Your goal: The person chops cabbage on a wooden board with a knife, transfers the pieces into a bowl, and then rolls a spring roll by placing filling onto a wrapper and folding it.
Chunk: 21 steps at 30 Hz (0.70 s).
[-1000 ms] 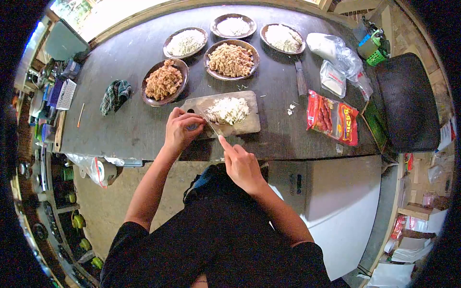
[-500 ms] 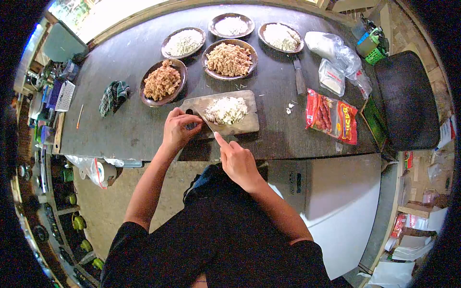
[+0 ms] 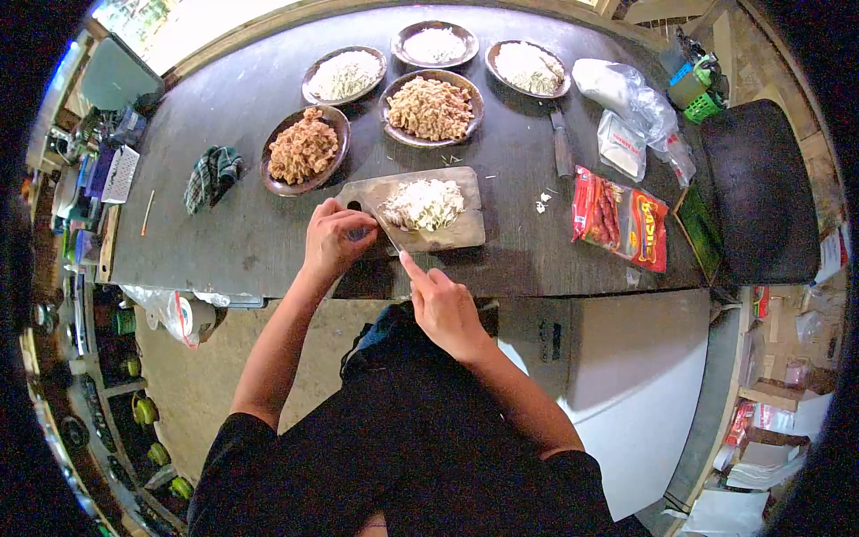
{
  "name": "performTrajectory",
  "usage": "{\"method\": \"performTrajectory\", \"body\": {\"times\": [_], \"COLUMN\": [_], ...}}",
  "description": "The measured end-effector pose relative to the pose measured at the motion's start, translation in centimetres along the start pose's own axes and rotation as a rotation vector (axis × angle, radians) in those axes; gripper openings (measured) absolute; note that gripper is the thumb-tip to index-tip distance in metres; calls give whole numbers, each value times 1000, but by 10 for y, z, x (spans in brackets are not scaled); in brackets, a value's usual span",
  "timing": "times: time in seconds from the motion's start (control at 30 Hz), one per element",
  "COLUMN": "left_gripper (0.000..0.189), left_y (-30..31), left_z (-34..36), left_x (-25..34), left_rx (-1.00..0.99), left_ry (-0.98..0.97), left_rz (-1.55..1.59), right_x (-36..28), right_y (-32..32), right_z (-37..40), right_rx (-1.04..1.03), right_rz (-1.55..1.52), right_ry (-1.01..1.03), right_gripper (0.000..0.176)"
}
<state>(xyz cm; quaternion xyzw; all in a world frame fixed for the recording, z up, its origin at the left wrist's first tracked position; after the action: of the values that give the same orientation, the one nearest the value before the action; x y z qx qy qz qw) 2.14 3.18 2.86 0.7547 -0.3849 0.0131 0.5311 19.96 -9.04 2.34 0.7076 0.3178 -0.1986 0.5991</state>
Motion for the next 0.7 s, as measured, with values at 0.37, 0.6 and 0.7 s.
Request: {"method": "performTrajectory", "body": {"times": [0.37, 0.6, 0.7], "left_gripper": [14, 14, 15], "left_y": [1, 1, -1], "left_z": [1, 0, 1], "left_x": [-1, -1, -4], "left_rx": [8, 13, -4], "left_ry": [24, 5, 32], "left_rz": [43, 45, 57], "right_x": [4, -1, -6], "right_y": [2, -1, -1], "right_z": [0, 3, -2], "right_rx": [39, 8, -1], "right_rz": [-9, -31, 58], "right_ry": [12, -1, -18], "right_gripper": [55, 56, 57]}}
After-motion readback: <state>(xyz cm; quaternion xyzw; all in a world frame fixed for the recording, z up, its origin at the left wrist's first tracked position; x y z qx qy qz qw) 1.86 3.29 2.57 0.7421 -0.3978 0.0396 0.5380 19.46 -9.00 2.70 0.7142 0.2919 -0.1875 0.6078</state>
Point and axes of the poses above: each hand's wrist, its own z-axis away from the middle knuckle, its own y-axis out of the back of the hand, x = y × z, the point moved 5 cm from there along -z, towards the middle knuckle, and after that the axes turned 4 degrees about x, right-handed, at the moved point
